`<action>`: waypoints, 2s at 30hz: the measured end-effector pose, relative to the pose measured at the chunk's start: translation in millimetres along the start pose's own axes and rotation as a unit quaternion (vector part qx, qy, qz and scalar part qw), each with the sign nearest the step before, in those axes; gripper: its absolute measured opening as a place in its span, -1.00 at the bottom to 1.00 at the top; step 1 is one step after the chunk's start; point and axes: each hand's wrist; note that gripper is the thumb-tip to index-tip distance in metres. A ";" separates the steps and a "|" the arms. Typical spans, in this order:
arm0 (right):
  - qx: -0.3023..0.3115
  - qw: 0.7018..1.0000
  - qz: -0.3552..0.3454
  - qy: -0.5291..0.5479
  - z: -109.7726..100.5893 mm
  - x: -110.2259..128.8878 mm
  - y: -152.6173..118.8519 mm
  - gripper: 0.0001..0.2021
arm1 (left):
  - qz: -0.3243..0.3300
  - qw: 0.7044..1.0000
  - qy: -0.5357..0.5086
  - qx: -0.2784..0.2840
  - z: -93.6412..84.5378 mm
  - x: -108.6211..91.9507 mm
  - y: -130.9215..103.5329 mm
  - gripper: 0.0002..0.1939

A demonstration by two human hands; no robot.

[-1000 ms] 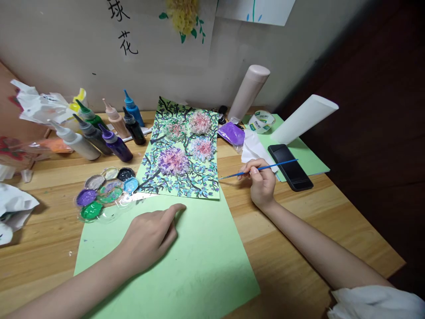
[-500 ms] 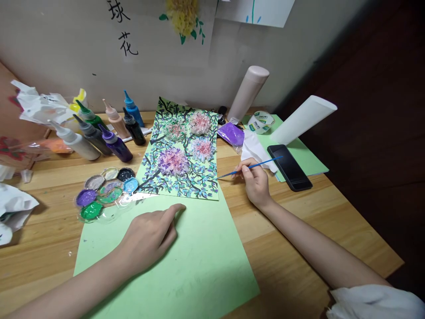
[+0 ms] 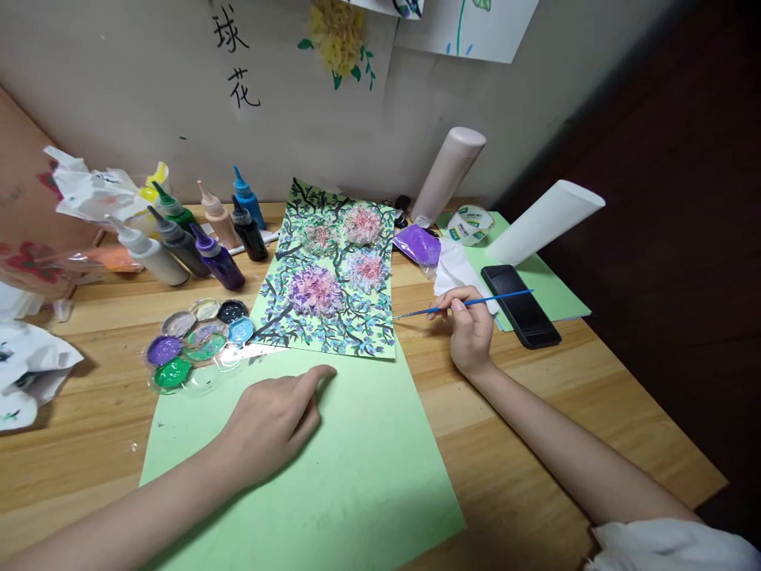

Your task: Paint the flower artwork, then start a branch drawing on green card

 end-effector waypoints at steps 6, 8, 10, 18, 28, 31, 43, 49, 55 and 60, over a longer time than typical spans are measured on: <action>0.020 0.999 -0.011 -0.024 6.9 13.1 -2.3 -0.81 | -0.007 1.000 -0.003 0.011 -3.6 -2.2 0.4 -0.66; 0.060 0.997 -0.012 -0.046 17.1 26.8 -1.6 -0.79 | -0.007 1.000 -0.006 0.014 -5.0 -3.5 0.2 -0.66; 0.124 0.990 -0.015 -0.067 33.0 43.5 1.2 -0.78 | -0.004 1.000 -0.009 0.014 -6.4 -5.0 -0.2 -0.67; 0.382 0.905 -0.148 -0.116 118.4 88.7 18.4 -0.78 | 0.009 1.000 0.005 -0.019 -4.1 -6.2 -2.3 -0.75; 0.423 0.876 -0.166 -0.159 150.3 90.0 27.0 -0.82 | 0.031 0.999 -0.002 -0.033 0.4 -3.7 -2.5 -0.73; 0.423 0.875 -0.173 -0.160 151.5 92.4 27.1 -0.83 | 0.031 0.999 -0.007 -0.030 -0.2 -3.3 -2.9 -0.73; 0.092 0.992 -0.040 -0.071 48.5 49.2 16.1 -0.82 | 0.015 0.999 -0.012 -0.029 -2.8 -3.6 -3.9 -0.66; 0.037 0.996 -0.054 -0.052 5.8 19.6 -26.1 -0.83 | 0.014 0.999 -0.005 -0.034 -0.1 -2.3 -3.1 -0.51; 0.055 0.993 -0.079 -0.068 6.4 19.6 -27.9 -0.83 | 0.000 0.999 0.015 -0.036 0.8 -2.1 -1.5 -0.50; 0.069 0.994 -0.049 -0.071 4.6 17.9 -26.9 -0.83 | -0.001 0.999 0.015 -0.030 1.3 -2.0 -1.0 -0.52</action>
Point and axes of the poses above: each hand's wrist, its own y-axis towards the middle knuckle, its own z-axis out of the palm, x = y × z, and after that the axes turned 7 degrees about x, right-handed
